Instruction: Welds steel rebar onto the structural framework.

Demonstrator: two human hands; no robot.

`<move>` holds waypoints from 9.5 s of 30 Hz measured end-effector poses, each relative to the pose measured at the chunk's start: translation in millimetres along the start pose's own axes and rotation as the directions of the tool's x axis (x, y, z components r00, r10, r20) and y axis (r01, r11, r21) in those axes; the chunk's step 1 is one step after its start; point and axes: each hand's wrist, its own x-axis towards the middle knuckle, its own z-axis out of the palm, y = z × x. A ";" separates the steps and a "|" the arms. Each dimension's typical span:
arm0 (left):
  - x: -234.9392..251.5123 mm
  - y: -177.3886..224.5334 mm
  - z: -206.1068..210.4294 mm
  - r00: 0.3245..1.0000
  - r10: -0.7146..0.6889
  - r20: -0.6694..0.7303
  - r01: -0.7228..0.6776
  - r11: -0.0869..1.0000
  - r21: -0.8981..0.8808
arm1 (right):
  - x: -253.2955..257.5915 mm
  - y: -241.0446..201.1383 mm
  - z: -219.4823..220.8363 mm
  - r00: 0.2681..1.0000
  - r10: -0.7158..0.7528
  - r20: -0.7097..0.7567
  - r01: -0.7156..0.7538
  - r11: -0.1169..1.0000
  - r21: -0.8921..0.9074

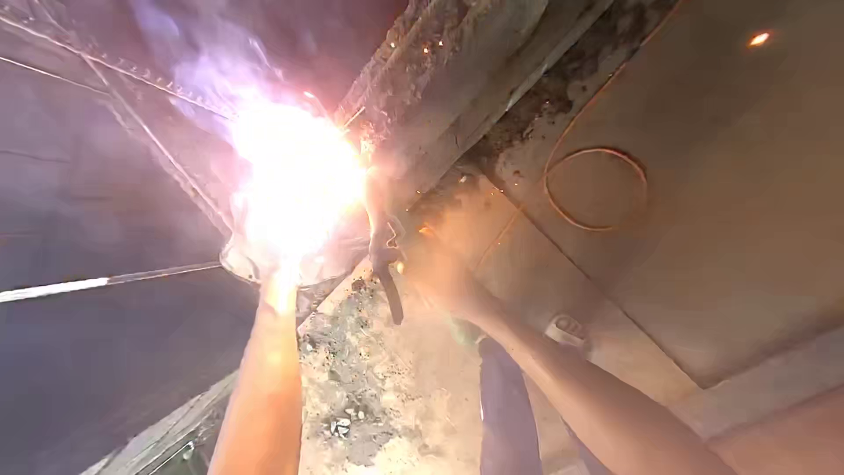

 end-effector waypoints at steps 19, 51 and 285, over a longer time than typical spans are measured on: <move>29.5 6.0 -9.4 0.978 0.174 -0.111 -0.178 0.984 -0.029 | -277.9 -39.0 -162.2 0.683 0.089 -0.725 -0.275 0.951 -0.143; -352.6 82.9 -71.2 0.897 -0.441 0.009 0.383 0.769 -0.512 | -371.2 -165.1 -225.9 0.657 -0.021 -0.753 -0.125 0.983 -0.136; -259.5 -483.9 -84.3 0.744 -0.017 0.668 0.088 0.993 -0.074 | -46.8 -103.2 346.6 0.807 0.290 -0.514 -0.486 0.820 -0.301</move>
